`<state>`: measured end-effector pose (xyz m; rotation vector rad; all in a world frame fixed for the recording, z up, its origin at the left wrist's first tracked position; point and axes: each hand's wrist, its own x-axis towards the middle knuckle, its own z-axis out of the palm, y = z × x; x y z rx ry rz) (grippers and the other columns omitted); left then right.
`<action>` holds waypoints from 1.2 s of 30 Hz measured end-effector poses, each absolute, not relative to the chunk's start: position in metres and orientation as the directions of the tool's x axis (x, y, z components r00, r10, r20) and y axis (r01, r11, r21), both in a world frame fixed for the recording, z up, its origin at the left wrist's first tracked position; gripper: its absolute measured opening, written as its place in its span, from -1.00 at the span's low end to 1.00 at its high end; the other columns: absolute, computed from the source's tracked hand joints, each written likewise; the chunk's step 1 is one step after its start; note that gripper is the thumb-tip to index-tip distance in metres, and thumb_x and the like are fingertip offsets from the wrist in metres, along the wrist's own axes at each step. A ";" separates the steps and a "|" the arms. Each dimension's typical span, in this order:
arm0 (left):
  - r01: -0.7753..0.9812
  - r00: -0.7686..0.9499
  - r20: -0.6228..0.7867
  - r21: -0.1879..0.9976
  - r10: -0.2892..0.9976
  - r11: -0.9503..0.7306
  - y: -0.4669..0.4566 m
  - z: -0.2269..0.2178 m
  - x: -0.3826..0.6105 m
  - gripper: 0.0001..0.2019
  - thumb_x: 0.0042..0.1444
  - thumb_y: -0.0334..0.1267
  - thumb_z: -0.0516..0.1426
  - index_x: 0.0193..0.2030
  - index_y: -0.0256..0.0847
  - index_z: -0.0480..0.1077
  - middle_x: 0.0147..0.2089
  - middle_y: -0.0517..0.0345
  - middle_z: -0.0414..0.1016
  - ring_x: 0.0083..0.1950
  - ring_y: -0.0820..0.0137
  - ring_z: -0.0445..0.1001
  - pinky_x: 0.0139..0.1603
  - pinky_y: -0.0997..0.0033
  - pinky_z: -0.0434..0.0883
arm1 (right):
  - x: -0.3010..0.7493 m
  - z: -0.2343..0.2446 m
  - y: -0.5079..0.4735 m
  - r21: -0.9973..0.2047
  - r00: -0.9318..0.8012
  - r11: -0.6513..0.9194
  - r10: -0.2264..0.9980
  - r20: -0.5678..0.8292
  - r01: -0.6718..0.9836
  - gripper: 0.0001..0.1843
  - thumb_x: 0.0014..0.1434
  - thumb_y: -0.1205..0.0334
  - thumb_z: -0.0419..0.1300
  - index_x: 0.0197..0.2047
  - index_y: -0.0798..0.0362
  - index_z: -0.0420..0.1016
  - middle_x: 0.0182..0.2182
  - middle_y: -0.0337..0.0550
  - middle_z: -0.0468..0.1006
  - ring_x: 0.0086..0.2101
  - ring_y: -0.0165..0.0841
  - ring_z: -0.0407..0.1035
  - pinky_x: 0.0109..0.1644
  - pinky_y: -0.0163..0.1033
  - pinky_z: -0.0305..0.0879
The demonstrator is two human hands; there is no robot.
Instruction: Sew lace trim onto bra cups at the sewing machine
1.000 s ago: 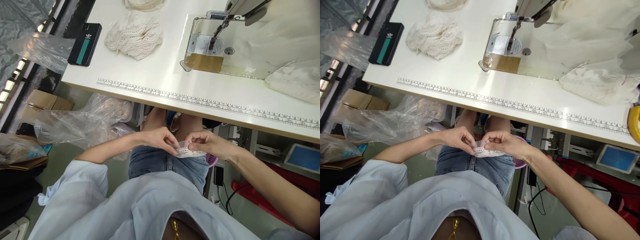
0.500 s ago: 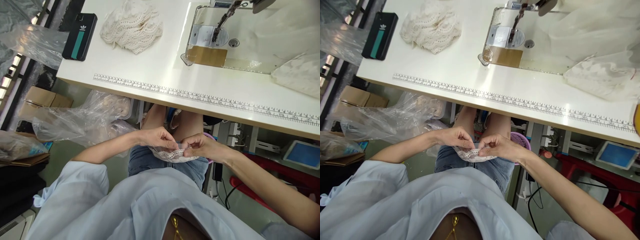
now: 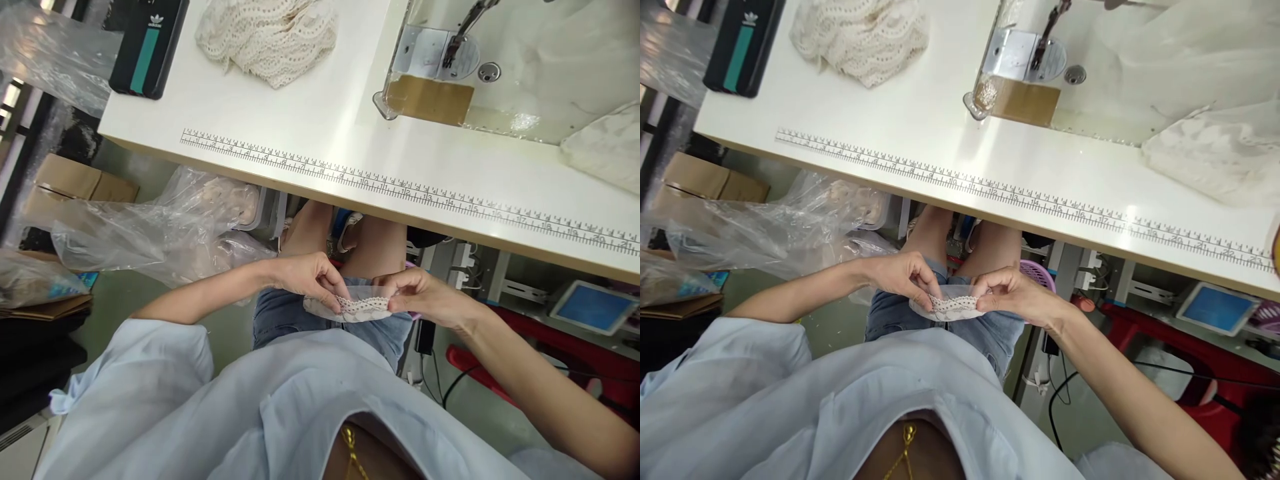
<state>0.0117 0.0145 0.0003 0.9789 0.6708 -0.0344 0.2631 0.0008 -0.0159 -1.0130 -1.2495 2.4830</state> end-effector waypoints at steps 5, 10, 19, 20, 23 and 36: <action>0.306 0.825 -0.512 0.761 0.240 0.572 0.017 -0.004 0.007 -0.72 -0.17 -0.28 0.36 -0.24 -0.23 0.59 -0.31 0.13 0.63 -0.28 0.45 0.58 -0.17 0.57 0.48 | 0.261 -0.018 0.001 -0.793 -0.773 -0.595 0.437 -0.459 0.134 -0.71 -0.08 0.04 0.39 -0.49 0.13 0.57 -0.51 -0.20 0.45 -0.44 -0.44 0.30 -0.33 -0.29 0.29; 0.324 0.824 -0.506 0.790 0.255 0.521 0.019 -0.004 0.005 -0.70 -0.19 -0.28 0.36 -0.23 -0.23 0.59 -0.29 0.15 0.63 -0.27 0.45 0.56 -0.19 0.60 0.45 | 0.257 -0.019 0.001 -0.819 -0.790 -0.563 0.449 -0.418 0.113 -0.70 -0.05 0.02 0.37 -0.47 0.12 0.56 -0.49 -0.20 0.45 -0.42 -0.43 0.30 -0.33 -0.29 0.25; 0.303 0.784 -0.508 0.815 0.357 0.494 0.017 0.001 0.019 -0.71 -0.15 -0.22 0.34 -0.24 -0.26 0.59 -0.31 0.14 0.63 -0.31 0.46 0.54 -0.22 0.57 0.44 | 0.259 -0.018 0.003 -0.804 -0.765 -0.582 0.462 -0.448 0.120 -0.71 -0.06 0.05 0.38 -0.48 0.14 0.55 -0.50 -0.21 0.45 -0.46 -0.47 0.28 -0.40 -0.33 0.19; 0.299 0.784 -0.510 0.811 0.355 0.504 0.017 0.000 0.018 -0.73 -0.15 -0.23 0.34 -0.26 -0.25 0.59 -0.30 0.14 0.63 -0.30 0.46 0.54 -0.21 0.57 0.44 | 0.260 -0.018 0.003 -0.800 -0.764 -0.586 0.457 -0.456 0.127 -0.70 -0.07 0.04 0.38 -0.47 0.14 0.56 -0.49 -0.20 0.46 -0.44 -0.45 0.29 -0.37 -0.31 0.21; 0.307 0.783 -0.522 0.797 0.338 0.520 0.018 -0.001 0.014 -0.76 -0.17 -0.27 0.35 -0.28 -0.23 0.59 -0.32 0.15 0.63 -0.31 0.47 0.55 -0.23 0.59 0.44 | 0.261 -0.019 0.003 -0.790 -0.757 -0.590 0.438 -0.485 0.165 -0.67 -0.12 0.01 0.40 -0.45 0.14 0.56 -0.47 -0.19 0.48 -0.41 -0.42 0.32 -0.31 -0.28 0.25; 0.378 0.772 -0.566 0.775 0.289 0.507 0.018 0.004 0.017 -0.77 -0.10 -0.26 0.32 -0.25 -0.25 0.58 -0.34 0.13 0.63 -0.32 0.47 0.56 -0.26 0.62 0.45 | 0.243 -0.006 0.007 -0.829 -0.791 -0.499 0.386 -0.475 0.253 -0.71 -0.02 0.04 0.34 -0.40 0.13 0.54 -0.49 -0.23 0.46 -0.44 -0.45 0.28 -0.34 -0.29 0.20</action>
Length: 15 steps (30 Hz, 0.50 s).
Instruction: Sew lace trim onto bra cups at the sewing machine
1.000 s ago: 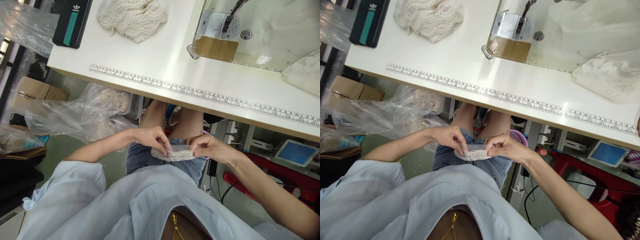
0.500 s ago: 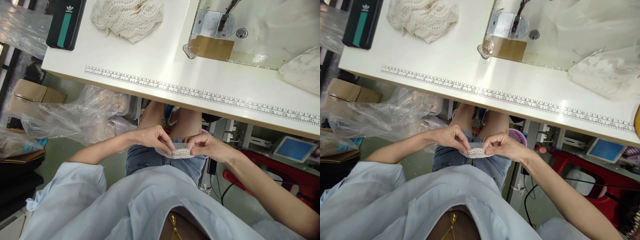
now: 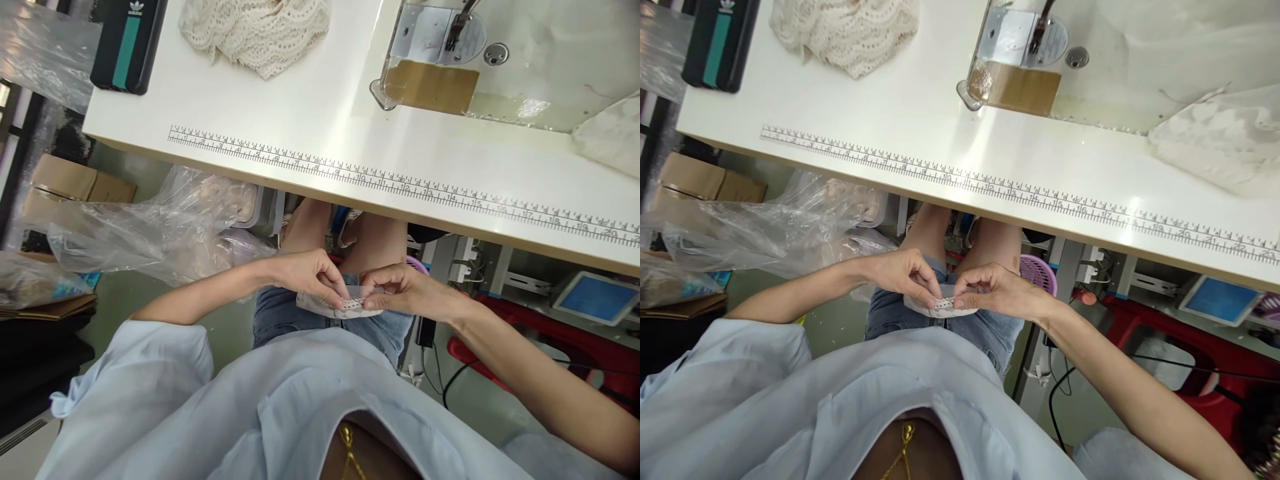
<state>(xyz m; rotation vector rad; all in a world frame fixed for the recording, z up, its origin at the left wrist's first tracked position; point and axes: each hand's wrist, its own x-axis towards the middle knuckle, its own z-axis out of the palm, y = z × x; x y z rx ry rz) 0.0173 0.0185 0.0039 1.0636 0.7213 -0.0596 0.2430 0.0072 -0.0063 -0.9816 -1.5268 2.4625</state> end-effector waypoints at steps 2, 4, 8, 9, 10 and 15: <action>0.390 0.774 -0.574 0.764 0.266 0.514 0.019 0.002 0.013 -0.75 -0.10 -0.23 0.32 -0.24 -0.24 0.58 -0.33 0.12 0.63 -0.31 0.45 0.57 -0.23 0.59 0.46 | 0.245 -0.007 0.007 -0.823 -0.785 -0.506 0.386 -0.484 0.258 -0.71 -0.03 0.04 0.34 -0.40 0.13 0.54 -0.49 -0.23 0.46 -0.44 -0.45 0.28 -0.34 -0.30 0.20; 0.396 0.778 -0.575 0.760 0.251 0.515 0.019 0.002 0.010 -0.75 -0.09 -0.22 0.32 -0.23 -0.23 0.58 -0.32 0.11 0.63 -0.30 0.45 0.57 -0.22 0.59 0.46 | 0.247 -0.007 0.008 -0.823 -0.790 -0.503 0.377 -0.483 0.263 -0.71 -0.04 0.04 0.35 -0.40 0.12 0.55 -0.47 -0.22 0.47 -0.43 -0.44 0.30 -0.32 -0.29 0.22; 0.395 0.791 -0.557 0.781 0.254 0.484 0.022 0.002 0.007 -0.76 -0.09 -0.23 0.32 -0.24 -0.23 0.59 -0.33 0.12 0.63 -0.32 0.47 0.57 -0.26 0.64 0.45 | 0.250 -0.005 0.010 -0.845 -0.795 -0.455 0.383 -0.470 0.281 -0.71 -0.02 0.03 0.33 -0.41 0.13 0.56 -0.46 -0.19 0.49 -0.40 -0.41 0.33 -0.28 -0.27 0.25; 0.396 0.793 -0.552 0.787 0.257 0.473 0.023 0.002 0.006 -0.76 -0.10 -0.23 0.32 -0.25 -0.24 0.59 -0.33 0.12 0.63 -0.32 0.47 0.57 -0.28 0.65 0.44 | 0.251 -0.005 0.010 -0.852 -0.796 -0.440 0.386 -0.466 0.285 -0.71 -0.01 0.03 0.33 -0.40 0.13 0.57 -0.45 -0.17 0.50 -0.39 -0.40 0.34 -0.27 -0.27 0.25; 0.396 0.796 -0.548 0.794 0.259 0.462 0.024 0.002 0.005 -0.77 -0.10 -0.24 0.32 -0.26 -0.24 0.59 -0.34 0.12 0.63 -0.33 0.47 0.57 -0.28 0.65 0.44 | 0.251 -0.005 0.010 -0.858 -0.798 -0.425 0.389 -0.461 0.289 -0.71 0.00 0.04 0.32 -0.39 0.13 0.57 -0.43 -0.16 0.51 -0.37 -0.39 0.35 -0.27 -0.27 0.26; 0.417 0.805 -0.533 0.821 0.260 0.391 0.027 0.003 0.000 -0.81 -0.05 -0.27 0.29 -0.26 -0.25 0.59 -0.32 0.13 0.63 -0.31 0.48 0.56 -0.29 0.65 0.41 | 0.251 -0.003 0.010 -0.884 -0.802 -0.363 0.409 -0.435 0.295 -0.71 0.06 0.03 0.28 -0.35 0.12 0.57 -0.40 -0.14 0.52 -0.36 -0.38 0.36 -0.27 -0.27 0.27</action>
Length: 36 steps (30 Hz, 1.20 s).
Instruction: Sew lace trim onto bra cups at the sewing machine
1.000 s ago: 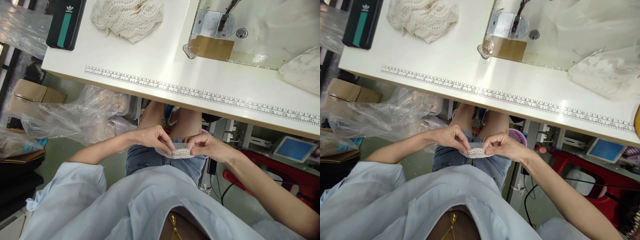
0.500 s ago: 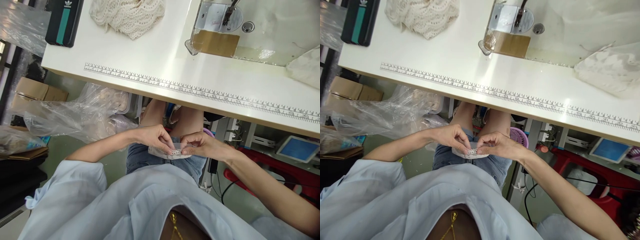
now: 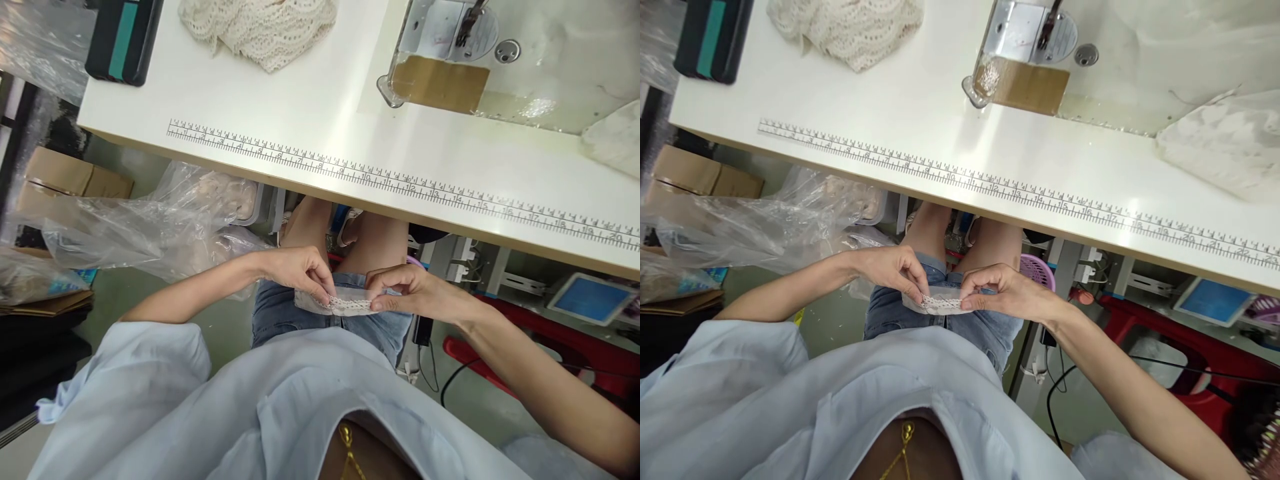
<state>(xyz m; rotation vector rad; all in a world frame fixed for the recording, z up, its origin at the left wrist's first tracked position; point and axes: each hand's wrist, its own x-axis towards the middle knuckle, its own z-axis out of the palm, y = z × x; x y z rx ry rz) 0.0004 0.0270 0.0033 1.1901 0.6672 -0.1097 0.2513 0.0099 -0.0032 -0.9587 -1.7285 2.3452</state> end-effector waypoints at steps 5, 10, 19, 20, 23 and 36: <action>0.411 0.820 -0.475 0.877 0.319 0.249 0.024 0.010 0.009 -0.70 -0.08 -0.23 0.31 -0.17 -0.28 0.56 -0.23 0.13 0.62 -0.23 0.46 0.54 -0.22 0.66 0.38 | 0.243 0.007 0.011 -0.898 -0.796 -0.298 0.428 -0.428 0.323 -0.67 0.07 -0.01 0.25 -0.35 0.13 0.55 -0.42 -0.15 0.51 -0.39 -0.39 0.35 -0.28 -0.26 0.27; 0.404 0.810 -0.468 0.882 0.354 0.241 0.019 0.010 0.020 -0.71 -0.02 -0.13 0.26 -0.24 -0.33 0.56 -0.35 0.11 0.61 -0.34 0.48 0.52 -0.34 0.64 0.36 | 0.242 0.012 0.013 -0.911 -0.788 -0.237 0.459 -0.411 0.338 -0.66 0.10 -0.02 0.22 -0.36 0.13 0.54 -0.43 -0.15 0.50 -0.39 -0.39 0.35 -0.29 -0.27 0.26; 0.421 0.814 -0.472 0.881 0.340 0.216 0.025 0.022 0.003 -0.79 -0.03 -0.24 0.28 -0.23 -0.26 0.58 -0.32 0.15 0.62 -0.33 0.49 0.53 -0.28 0.64 0.37 | 0.243 0.014 0.013 -0.925 -0.827 -0.182 0.415 -0.379 0.333 -0.70 0.11 0.00 0.23 -0.33 0.11 0.54 -0.37 -0.15 0.51 -0.36 -0.38 0.36 -0.28 -0.27 0.25; 0.416 0.818 -0.465 0.885 0.339 0.211 0.025 0.024 0.003 -0.77 -0.04 -0.22 0.28 -0.22 -0.26 0.58 -0.30 0.14 0.62 -0.31 0.48 0.54 -0.26 0.63 0.38 | 0.241 0.016 0.014 -0.930 -0.835 -0.177 0.411 -0.367 0.322 -0.70 0.11 0.01 0.22 -0.34 0.11 0.53 -0.38 -0.15 0.51 -0.37 -0.39 0.36 -0.28 -0.28 0.25; 0.396 0.820 -0.458 0.887 0.342 0.236 0.023 0.025 0.009 -0.72 -0.04 -0.17 0.28 -0.19 -0.25 0.57 -0.27 0.13 0.62 -0.27 0.45 0.55 -0.24 0.62 0.39 | 0.239 0.020 0.016 -0.937 -0.849 -0.175 0.397 -0.348 0.302 -0.72 0.13 0.03 0.21 -0.33 0.10 0.52 -0.38 -0.16 0.50 -0.38 -0.40 0.35 -0.29 -0.29 0.26; 0.474 0.751 -0.525 0.851 0.400 0.228 0.023 0.025 0.006 -0.80 0.00 -0.24 0.24 -0.26 -0.31 0.58 -0.33 0.11 0.62 -0.33 0.49 0.54 -0.31 0.64 0.37 | 0.245 0.011 0.011 -0.940 -0.839 -0.155 0.424 -0.341 0.304 -0.70 0.15 0.01 0.20 -0.36 0.11 0.51 -0.39 -0.17 0.45 -0.37 -0.40 0.32 -0.29 -0.28 0.22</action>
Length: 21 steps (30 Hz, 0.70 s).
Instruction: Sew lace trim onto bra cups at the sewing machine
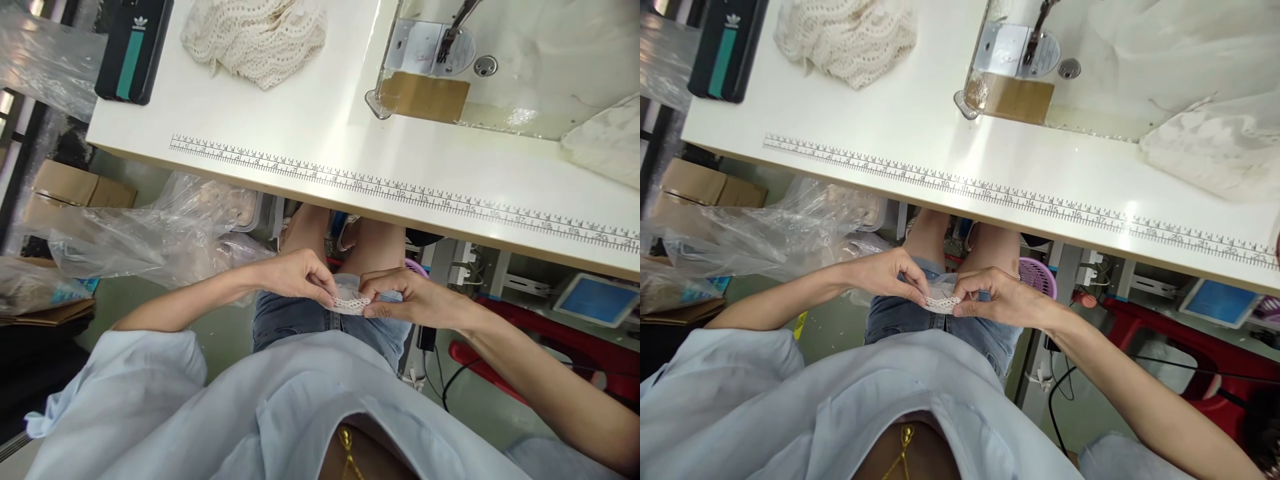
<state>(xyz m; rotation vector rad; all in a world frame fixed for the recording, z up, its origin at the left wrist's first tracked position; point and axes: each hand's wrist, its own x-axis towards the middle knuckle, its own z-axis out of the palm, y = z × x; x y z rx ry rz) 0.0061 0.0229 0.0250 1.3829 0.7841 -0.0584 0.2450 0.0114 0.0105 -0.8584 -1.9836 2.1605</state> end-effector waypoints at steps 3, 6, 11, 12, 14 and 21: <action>0.496 0.736 -0.527 0.847 0.425 0.193 0.022 0.027 0.005 -0.80 0.02 -0.21 0.24 -0.26 -0.28 0.58 -0.35 0.12 0.62 -0.35 0.50 0.53 -0.34 0.64 0.34 | 0.246 0.013 0.011 -0.944 -0.834 -0.133 0.443 -0.329 0.302 -0.68 0.16 0.00 0.19 -0.38 0.11 0.51 -0.41 -0.17 0.44 -0.38 -0.40 0.32 -0.31 -0.29 0.22; 0.498 0.736 -0.521 0.849 0.433 0.176 0.023 0.026 0.004 -0.79 0.02 -0.19 0.24 -0.27 -0.27 0.58 -0.38 0.13 0.61 -0.39 0.52 0.50 -0.39 0.64 0.30 | 0.247 0.014 0.011 -0.954 -0.840 -0.115 0.454 -0.298 0.277 -0.69 0.16 0.03 0.20 -0.40 0.12 0.52 -0.43 -0.17 0.45 -0.40 -0.42 0.33 -0.32 -0.31 0.21; 0.490 0.745 -0.511 0.855 0.428 0.169 0.021 0.023 0.003 -0.80 -0.02 -0.19 0.25 -0.34 -0.30 0.58 -0.42 0.13 0.59 -0.42 0.51 0.45 -0.37 0.62 0.29 | 0.249 0.013 0.010 -0.975 -0.857 -0.084 0.465 -0.222 0.207 -0.73 0.17 0.09 0.20 -0.37 0.15 0.53 -0.42 -0.18 0.44 -0.40 -0.43 0.32 -0.31 -0.33 0.21; 0.502 0.742 -0.520 0.849 0.424 0.163 0.020 0.024 0.005 -0.79 -0.02 -0.18 0.25 -0.35 -0.31 0.58 -0.44 0.12 0.58 -0.41 0.50 0.45 -0.35 0.61 0.29 | 0.249 0.014 0.009 -0.980 -0.856 -0.067 0.477 -0.197 0.189 -0.73 0.17 0.10 0.20 -0.36 0.16 0.53 -0.43 -0.19 0.43 -0.40 -0.44 0.32 -0.31 -0.34 0.22; 0.522 0.731 -0.539 0.837 0.419 0.164 0.020 0.026 0.011 -0.77 -0.01 -0.15 0.24 -0.36 -0.31 0.58 -0.42 0.11 0.58 -0.38 0.46 0.45 -0.30 0.58 0.30 | 0.250 0.016 0.007 -0.987 -0.846 -0.008 0.513 -0.143 0.162 -0.70 0.15 0.08 0.21 -0.38 0.18 0.51 -0.47 -0.22 0.40 -0.43 -0.45 0.29 -0.33 -0.35 0.21; 0.626 0.628 -0.576 0.773 0.523 0.101 0.034 0.036 0.062 -0.82 -0.21 -0.18 0.33 -0.44 -0.20 0.57 -0.46 0.25 0.48 -0.32 0.41 0.37 -0.27 0.54 0.25 | 0.264 0.026 0.018 -0.909 -0.771 0.274 0.632 -0.075 0.313 -0.67 0.09 0.01 0.25 -0.42 0.15 0.51 -0.52 -0.30 0.37 -0.50 -0.51 0.23 -0.44 -0.42 0.12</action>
